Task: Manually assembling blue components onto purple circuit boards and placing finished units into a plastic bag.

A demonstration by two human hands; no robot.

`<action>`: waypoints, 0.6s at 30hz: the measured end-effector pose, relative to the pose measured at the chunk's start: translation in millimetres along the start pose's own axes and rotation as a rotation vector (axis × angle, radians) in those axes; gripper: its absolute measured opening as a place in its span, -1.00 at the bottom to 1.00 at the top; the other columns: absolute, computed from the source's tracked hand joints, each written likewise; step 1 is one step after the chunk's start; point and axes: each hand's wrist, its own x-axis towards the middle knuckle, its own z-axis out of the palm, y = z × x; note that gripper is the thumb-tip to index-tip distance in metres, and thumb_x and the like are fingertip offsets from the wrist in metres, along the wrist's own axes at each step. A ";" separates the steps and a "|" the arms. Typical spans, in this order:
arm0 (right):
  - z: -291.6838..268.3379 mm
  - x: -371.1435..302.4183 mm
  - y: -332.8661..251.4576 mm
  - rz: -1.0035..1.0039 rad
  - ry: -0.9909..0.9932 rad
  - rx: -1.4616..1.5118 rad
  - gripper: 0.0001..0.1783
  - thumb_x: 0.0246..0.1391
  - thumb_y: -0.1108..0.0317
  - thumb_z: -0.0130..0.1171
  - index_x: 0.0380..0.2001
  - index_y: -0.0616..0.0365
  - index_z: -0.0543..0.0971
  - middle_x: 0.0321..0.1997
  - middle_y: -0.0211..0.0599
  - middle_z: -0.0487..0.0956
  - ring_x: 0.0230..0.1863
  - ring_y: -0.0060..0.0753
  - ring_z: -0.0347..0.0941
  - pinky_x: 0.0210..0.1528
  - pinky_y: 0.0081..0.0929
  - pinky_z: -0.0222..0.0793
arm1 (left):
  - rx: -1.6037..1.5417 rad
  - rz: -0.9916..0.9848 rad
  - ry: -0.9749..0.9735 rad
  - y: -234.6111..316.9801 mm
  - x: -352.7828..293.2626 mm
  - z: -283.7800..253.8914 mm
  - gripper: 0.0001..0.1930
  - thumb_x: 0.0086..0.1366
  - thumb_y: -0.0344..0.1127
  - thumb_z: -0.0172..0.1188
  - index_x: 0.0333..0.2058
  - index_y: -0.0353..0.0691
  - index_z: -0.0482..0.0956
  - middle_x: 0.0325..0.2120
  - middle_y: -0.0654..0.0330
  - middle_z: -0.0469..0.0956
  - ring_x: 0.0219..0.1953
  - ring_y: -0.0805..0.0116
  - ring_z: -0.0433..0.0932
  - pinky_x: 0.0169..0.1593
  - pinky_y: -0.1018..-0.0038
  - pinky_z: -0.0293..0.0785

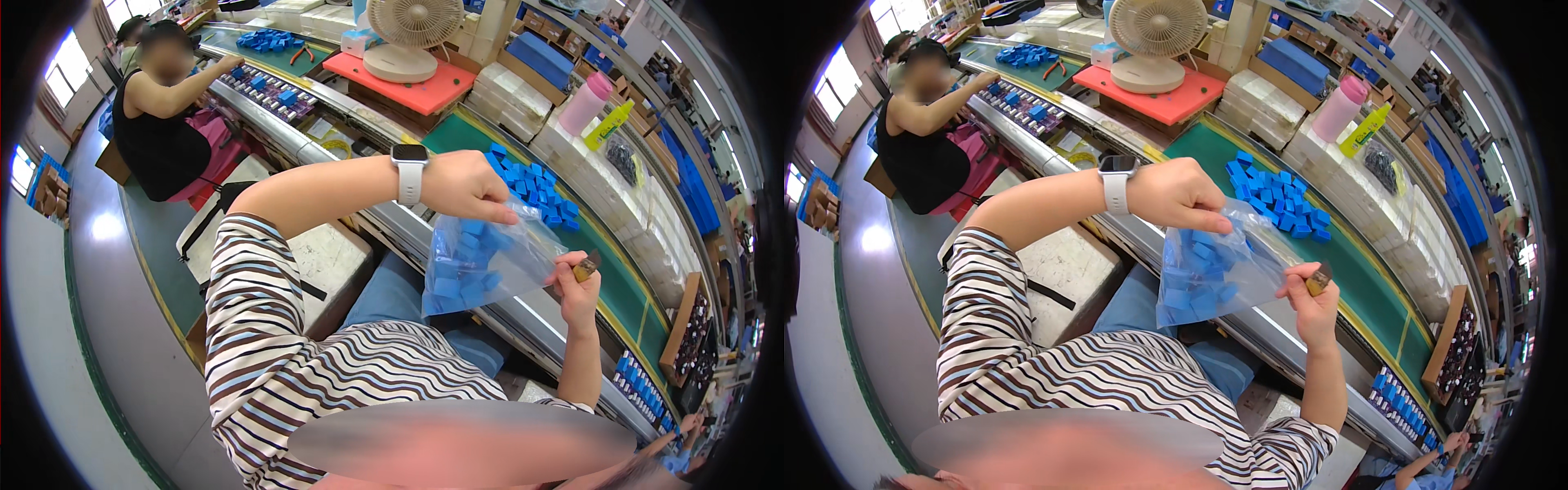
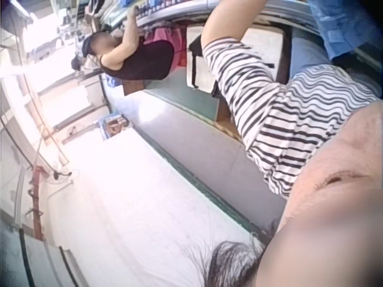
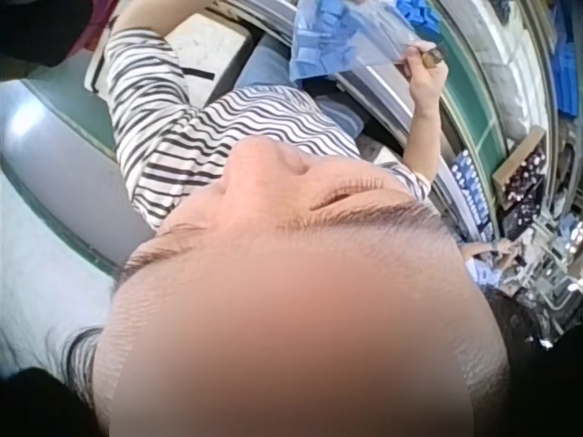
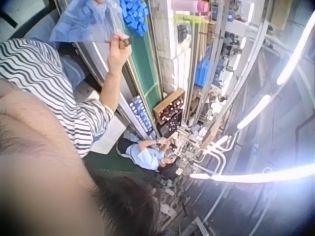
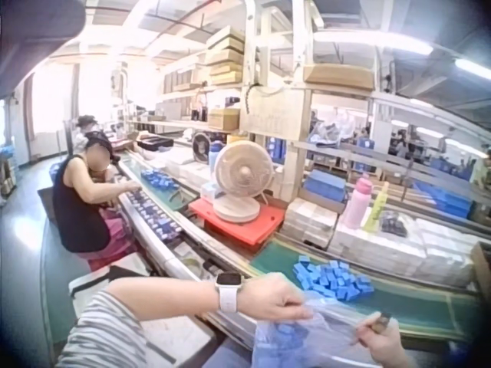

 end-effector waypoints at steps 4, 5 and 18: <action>-9.1 -5.0 7.5 -0.048 0.036 0.020 -0.87 0.14 0.36 0.08 -0.30 0.19 0.46 -0.55 -0.32 0.51 -0.61 -0.70 0.20 -0.57 -0.71 0.08 | -0.005 0.085 0.013 -0.9 -1.5 -0.6 -0.60 0.18 -0.06 0.14 -0.65 -0.26 0.42 -0.75 0.08 0.38 -0.67 0.11 0.37 -0.55 0.35 0.29; -10.6 -7.6 10.0 -0.064 0.051 0.041 -0.87 0.12 0.40 0.10 -0.28 0.19 0.46 -0.48 -0.31 0.52 -0.59 -0.70 0.21 -0.56 -0.71 0.08 | -0.010 0.141 0.029 1.3 2.8 -0.3 -0.63 0.18 -0.09 0.16 -0.63 -0.26 0.43 -0.74 0.08 0.38 -0.67 0.11 0.37 -0.55 0.36 0.29; 59.6 -13.6 9.9 -0.359 0.329 -0.870 -0.46 -0.30 0.25 0.36 -0.19 0.20 0.45 -0.37 -0.16 0.48 -0.39 -0.12 0.49 -0.41 -0.32 0.43 | -0.909 -0.140 0.227 47.1 99.5 22.3 -0.72 0.28 -0.17 0.10 -0.58 -0.10 0.35 -0.69 0.54 0.17 -0.62 0.72 0.06 -0.54 0.69 -0.01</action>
